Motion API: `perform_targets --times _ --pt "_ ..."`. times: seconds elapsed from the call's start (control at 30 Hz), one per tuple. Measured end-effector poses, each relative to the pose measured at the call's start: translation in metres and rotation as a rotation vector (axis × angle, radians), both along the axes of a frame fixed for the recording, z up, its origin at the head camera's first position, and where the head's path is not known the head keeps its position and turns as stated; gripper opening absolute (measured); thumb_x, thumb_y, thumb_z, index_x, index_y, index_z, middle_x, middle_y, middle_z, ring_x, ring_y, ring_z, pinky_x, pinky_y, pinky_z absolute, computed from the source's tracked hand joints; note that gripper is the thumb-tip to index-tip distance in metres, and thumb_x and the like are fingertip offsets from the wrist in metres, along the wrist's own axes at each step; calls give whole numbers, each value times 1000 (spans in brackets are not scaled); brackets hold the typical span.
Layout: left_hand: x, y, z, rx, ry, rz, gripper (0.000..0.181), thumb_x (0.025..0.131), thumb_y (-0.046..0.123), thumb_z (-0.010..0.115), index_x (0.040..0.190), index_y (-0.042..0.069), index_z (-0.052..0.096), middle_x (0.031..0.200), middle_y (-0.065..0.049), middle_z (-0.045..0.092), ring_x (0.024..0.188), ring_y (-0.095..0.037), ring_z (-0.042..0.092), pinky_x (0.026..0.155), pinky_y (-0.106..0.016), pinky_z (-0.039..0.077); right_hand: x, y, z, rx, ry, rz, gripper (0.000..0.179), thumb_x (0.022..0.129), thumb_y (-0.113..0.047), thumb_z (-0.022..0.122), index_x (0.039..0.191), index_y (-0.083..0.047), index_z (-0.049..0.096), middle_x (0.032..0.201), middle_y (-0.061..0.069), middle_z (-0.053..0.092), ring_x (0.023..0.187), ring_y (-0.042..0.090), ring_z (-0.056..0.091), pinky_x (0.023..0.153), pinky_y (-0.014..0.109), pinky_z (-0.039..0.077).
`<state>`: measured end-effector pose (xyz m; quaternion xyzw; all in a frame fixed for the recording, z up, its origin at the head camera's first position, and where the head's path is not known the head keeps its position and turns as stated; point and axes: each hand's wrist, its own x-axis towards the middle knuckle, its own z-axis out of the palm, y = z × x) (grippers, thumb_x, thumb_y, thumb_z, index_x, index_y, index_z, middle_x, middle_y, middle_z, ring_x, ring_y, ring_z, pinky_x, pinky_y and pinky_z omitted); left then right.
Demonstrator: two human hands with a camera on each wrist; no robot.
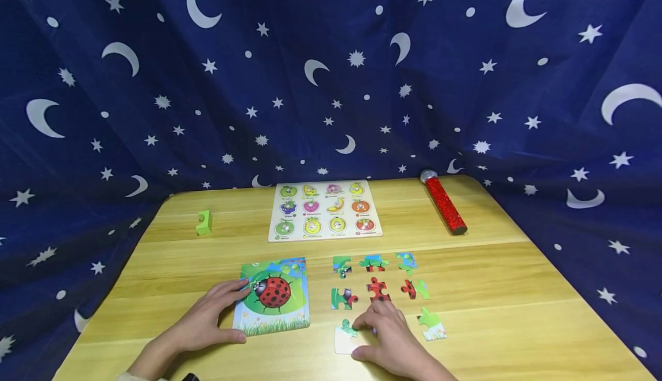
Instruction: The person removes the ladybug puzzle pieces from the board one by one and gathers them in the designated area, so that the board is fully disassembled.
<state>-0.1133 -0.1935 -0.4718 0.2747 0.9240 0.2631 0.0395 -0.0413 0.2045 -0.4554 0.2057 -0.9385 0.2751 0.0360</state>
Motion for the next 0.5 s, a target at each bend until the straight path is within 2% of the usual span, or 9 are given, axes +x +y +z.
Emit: perform_targets --times 0.23,0.5 --pt "0 0 2 -9 -4 -38 90 73 65 73 143 11 52 154 -8 43 139 -37 38 104 -65 36 0 1 1 9 -19 -3 34 72 -49 81 99 -32 71 94 -22 49 93 -1 37 83 33 34" --pt "-1 -2 5 -13 -59 -36 93 72 67 72 144 12 52 155 -7 41 141 -38 34 105 -68 32 0 1 1 1 -20 6 35 72 -48 81 101 -30 71 94 -21 49 93 -1 36 81 31 33"
